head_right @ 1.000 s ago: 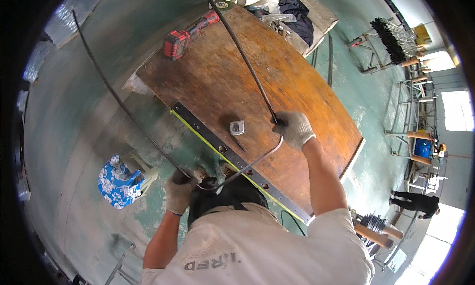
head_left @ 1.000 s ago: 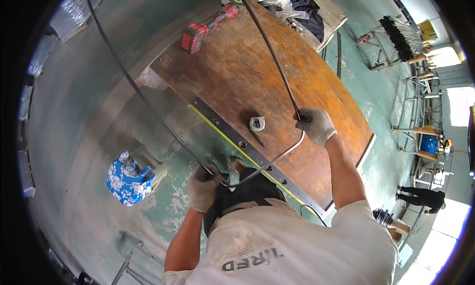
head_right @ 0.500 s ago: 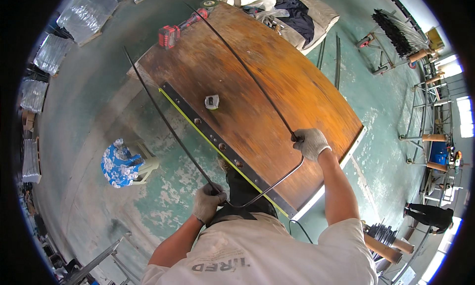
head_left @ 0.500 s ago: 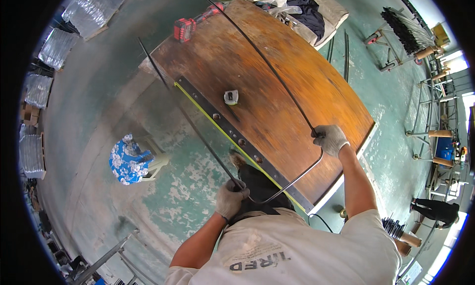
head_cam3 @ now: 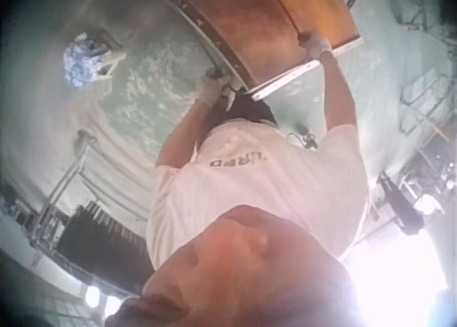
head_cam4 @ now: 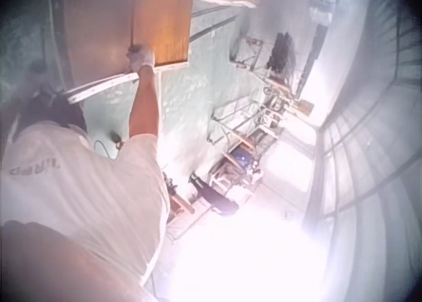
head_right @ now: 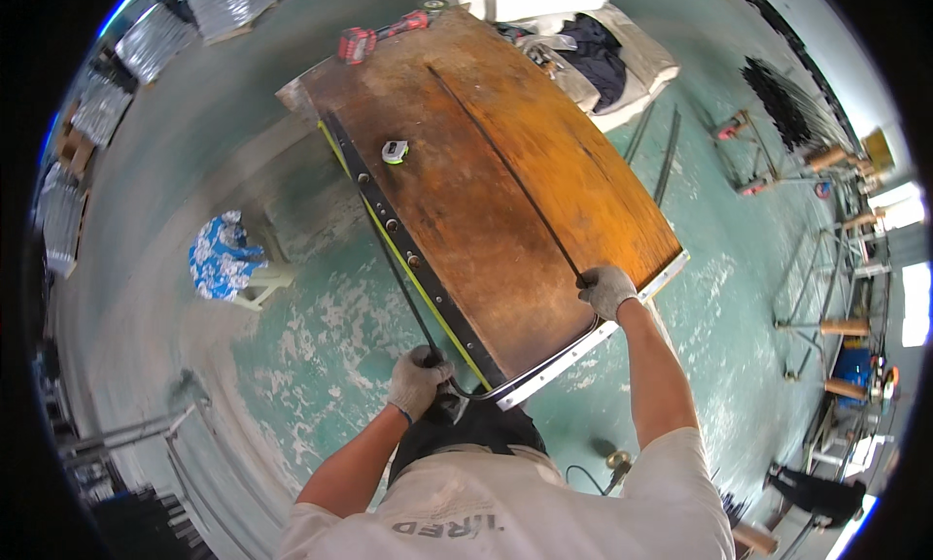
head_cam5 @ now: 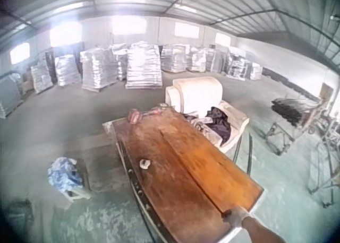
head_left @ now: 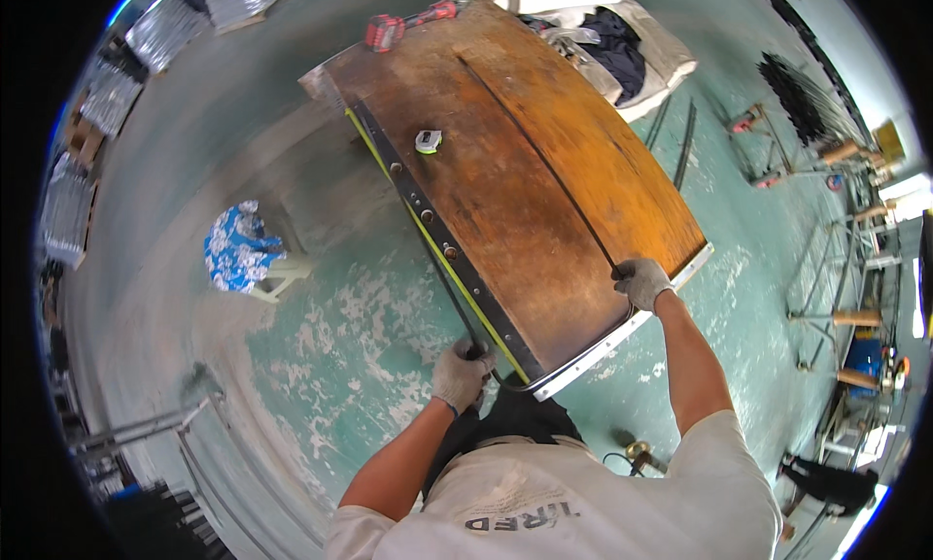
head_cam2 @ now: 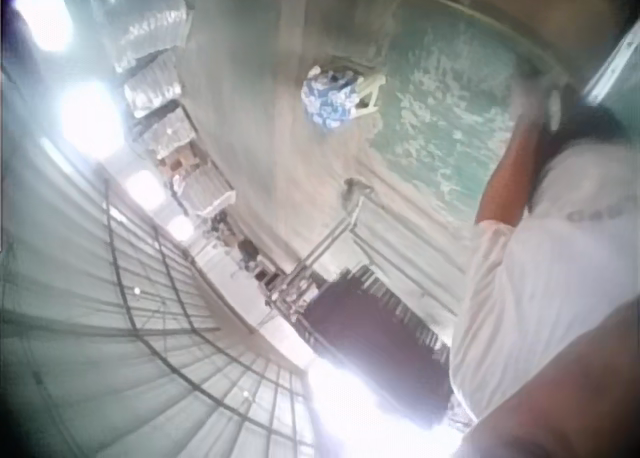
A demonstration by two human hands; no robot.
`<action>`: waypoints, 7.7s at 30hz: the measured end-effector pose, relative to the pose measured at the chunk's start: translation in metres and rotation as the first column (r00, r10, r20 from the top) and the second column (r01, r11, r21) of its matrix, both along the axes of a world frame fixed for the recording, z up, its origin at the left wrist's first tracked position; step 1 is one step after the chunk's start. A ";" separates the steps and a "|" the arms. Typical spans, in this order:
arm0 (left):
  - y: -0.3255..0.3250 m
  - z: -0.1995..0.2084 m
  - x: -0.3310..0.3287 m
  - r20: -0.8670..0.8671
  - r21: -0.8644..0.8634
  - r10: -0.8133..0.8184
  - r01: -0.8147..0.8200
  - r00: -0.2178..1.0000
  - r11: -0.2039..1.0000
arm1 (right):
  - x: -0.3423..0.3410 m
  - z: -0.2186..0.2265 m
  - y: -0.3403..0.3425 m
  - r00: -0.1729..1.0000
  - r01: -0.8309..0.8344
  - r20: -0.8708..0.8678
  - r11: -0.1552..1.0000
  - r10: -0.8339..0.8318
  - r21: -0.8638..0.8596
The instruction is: The person feeds straight metal rods into a bending machine, removes the bent pieces, and stacks them. The person then measures a bent rod on a wooden workbench with a tape measure and places it back on the stack. This cycle repeats throughout the clip.
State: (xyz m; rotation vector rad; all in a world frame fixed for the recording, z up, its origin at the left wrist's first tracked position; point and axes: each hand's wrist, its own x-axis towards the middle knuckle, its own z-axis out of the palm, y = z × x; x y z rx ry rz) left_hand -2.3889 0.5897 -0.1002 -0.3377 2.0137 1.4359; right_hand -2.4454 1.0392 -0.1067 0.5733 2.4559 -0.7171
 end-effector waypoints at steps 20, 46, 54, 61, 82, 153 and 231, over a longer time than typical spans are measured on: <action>0.183 -0.048 0.097 -0.445 -0.719 -0.587 0.121 0.676 0.685 | 0.078 -0.066 0.074 0.814 -0.128 -0.503 0.935 0.290 0.331; 0.209 -0.045 0.156 -0.426 -0.714 -0.539 0.096 0.726 0.694 | 0.078 -0.060 0.063 0.953 0.042 -0.298 0.948 0.057 0.315; 0.220 0.003 0.108 -0.358 -0.163 0.004 -0.067 0.934 0.984 | 0.060 -0.026 0.088 0.916 0.197 -0.259 0.906 -0.306 -0.375; 0.241 0.155 0.043 0.059 0.769 0.447 -0.326 0.893 0.550 | 0.142 0.146 -0.040 0.802 -0.480 -0.597 0.571 -0.020 -0.665; 0.128 0.007 0.117 -0.174 0.210 0.534 -0.499 0.827 0.841 | 0.040 -0.106 0.021 0.766 0.234 -0.476 0.877 -0.432 -0.421; -0.218 -0.083 0.040 -0.356 -0.261 0.140 -0.243 0.924 0.934 | 0.075 -0.057 -0.129 0.903 0.202 -0.423 0.943 -0.075 0.265; -0.294 -0.035 -0.592 0.006 -0.621 -0.261 0.208 0.965 0.756 | -0.634 -0.069 -0.150 0.923 0.334 -0.290 0.899 -0.252 0.283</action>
